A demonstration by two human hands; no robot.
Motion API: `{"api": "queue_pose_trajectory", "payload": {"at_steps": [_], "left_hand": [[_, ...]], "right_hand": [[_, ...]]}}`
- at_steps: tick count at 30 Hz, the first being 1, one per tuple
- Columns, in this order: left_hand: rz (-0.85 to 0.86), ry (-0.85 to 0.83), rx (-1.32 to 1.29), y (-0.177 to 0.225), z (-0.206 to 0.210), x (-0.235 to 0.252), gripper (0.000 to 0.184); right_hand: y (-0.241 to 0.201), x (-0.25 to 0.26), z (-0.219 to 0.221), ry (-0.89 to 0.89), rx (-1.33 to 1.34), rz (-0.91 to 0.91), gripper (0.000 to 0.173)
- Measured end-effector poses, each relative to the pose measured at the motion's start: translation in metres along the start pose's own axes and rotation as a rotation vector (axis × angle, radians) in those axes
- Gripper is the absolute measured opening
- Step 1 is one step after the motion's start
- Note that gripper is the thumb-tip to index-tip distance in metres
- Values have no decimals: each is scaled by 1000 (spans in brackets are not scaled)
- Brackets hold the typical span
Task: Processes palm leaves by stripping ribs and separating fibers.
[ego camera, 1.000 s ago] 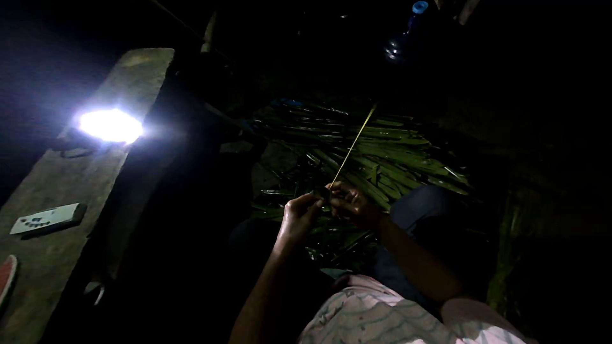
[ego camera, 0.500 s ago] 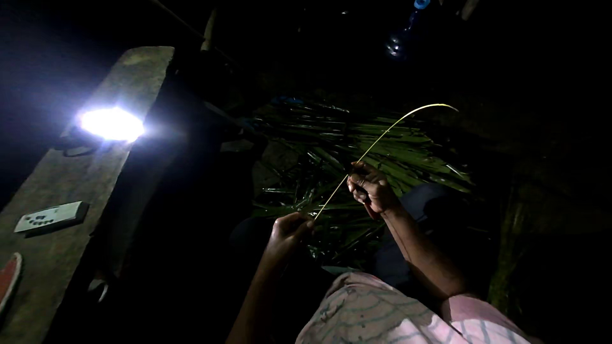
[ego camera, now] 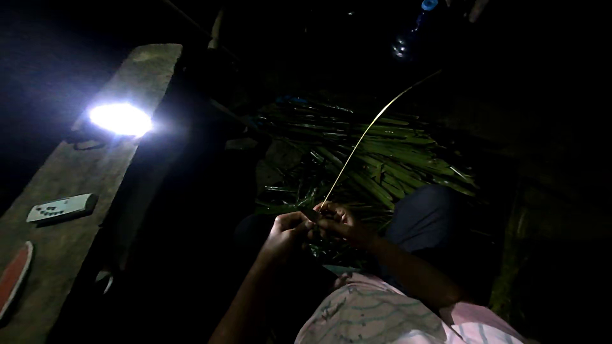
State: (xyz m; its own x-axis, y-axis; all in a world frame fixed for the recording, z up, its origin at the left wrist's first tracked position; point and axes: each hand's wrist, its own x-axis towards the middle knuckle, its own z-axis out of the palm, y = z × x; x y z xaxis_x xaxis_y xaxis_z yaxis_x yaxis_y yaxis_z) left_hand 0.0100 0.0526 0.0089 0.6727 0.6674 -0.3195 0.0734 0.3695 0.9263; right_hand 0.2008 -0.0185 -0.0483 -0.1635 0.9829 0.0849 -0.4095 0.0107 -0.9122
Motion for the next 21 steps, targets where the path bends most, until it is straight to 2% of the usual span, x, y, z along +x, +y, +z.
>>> {"api": "queue_pose_trajectory", "payload": {"at_steps": [3, 7, 13, 21], "left_hand": [[-25, -62, -64, -9, -10, -2, 15], [-37, -70, -54, -21, -21, -14, 13], [-70, -19, -23, -32, -32, -42, 11], [-1, 51, 53, -49, -48, -78, 12]], "right_hand": [[-2, 1, 0, 80, 47, -8, 20], [-14, 5, -12, 182, 69, -25, 18], [-38, 6, -33, 290, 78, -50, 18], [-65, 10, -68, 381, 45, -130, 17]]}}
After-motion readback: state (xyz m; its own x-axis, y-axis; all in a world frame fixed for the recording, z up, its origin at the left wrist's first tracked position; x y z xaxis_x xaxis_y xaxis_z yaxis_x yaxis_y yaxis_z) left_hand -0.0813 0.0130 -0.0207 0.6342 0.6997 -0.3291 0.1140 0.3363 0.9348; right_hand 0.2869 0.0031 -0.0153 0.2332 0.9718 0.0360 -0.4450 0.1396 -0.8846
